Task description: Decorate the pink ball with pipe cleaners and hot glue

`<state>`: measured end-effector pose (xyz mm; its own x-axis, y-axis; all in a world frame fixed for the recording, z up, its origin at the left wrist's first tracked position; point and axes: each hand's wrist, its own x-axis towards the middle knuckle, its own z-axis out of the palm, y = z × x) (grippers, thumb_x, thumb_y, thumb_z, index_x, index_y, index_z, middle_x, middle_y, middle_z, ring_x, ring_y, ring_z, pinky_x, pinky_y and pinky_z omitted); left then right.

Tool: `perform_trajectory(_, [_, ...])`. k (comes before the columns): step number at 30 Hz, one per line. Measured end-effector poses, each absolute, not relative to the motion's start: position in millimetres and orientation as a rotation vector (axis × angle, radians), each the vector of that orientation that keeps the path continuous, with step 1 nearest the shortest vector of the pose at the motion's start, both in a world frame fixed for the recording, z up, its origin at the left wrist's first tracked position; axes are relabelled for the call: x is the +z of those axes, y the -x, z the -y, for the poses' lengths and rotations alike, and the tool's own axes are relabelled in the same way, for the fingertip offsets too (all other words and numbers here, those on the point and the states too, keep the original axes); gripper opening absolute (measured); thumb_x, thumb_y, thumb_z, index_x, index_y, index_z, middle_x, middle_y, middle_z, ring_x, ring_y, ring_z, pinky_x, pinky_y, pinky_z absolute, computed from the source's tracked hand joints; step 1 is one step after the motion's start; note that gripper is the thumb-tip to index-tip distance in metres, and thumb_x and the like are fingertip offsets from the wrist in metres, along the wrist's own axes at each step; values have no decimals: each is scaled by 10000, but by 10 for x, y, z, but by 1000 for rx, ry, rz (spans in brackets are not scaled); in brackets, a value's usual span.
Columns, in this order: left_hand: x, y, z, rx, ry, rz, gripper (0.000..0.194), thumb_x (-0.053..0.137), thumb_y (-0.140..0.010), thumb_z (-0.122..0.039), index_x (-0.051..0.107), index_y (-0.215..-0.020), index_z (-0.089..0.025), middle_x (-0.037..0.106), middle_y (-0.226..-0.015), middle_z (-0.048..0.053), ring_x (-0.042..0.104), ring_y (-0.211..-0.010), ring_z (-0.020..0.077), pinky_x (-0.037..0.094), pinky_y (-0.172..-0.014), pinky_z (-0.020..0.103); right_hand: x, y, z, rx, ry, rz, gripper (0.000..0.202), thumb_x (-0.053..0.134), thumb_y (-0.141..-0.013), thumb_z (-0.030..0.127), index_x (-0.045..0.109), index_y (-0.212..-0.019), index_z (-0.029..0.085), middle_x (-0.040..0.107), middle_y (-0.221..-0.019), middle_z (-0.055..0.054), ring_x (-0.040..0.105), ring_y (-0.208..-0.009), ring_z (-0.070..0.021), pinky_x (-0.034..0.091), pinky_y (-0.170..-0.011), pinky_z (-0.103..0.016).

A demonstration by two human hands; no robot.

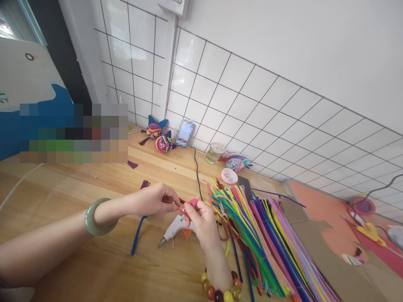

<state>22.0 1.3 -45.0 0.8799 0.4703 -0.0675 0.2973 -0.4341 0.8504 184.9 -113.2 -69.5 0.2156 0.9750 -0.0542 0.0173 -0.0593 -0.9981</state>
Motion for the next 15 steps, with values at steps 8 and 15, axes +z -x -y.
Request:
perform_trajectory(8, [-401, -204, -10, 280, -2124, -498, 266, 580, -786, -366, 754, -855, -177, 655, -707, 5, 511, -598, 97, 383, -576, 196, -684, -1851, 1137, 1077, 1388, 1101, 291, 619, -837, 403, 542, -678, 172, 464, -461, 69, 379, -454, -69, 288, -492, -218])
perform_trajectory(15, [-391, -204, -7, 296, -2141, -456, 233, 583, -795, -329, 750, -876, -189, 638, -749, 4, 535, -668, 109, 393, -618, 203, -695, -1860, 1141, 1083, 1390, 1116, 300, 614, -836, 421, 542, -682, 174, 434, -470, 75, 355, -448, -64, 270, -474, -215])
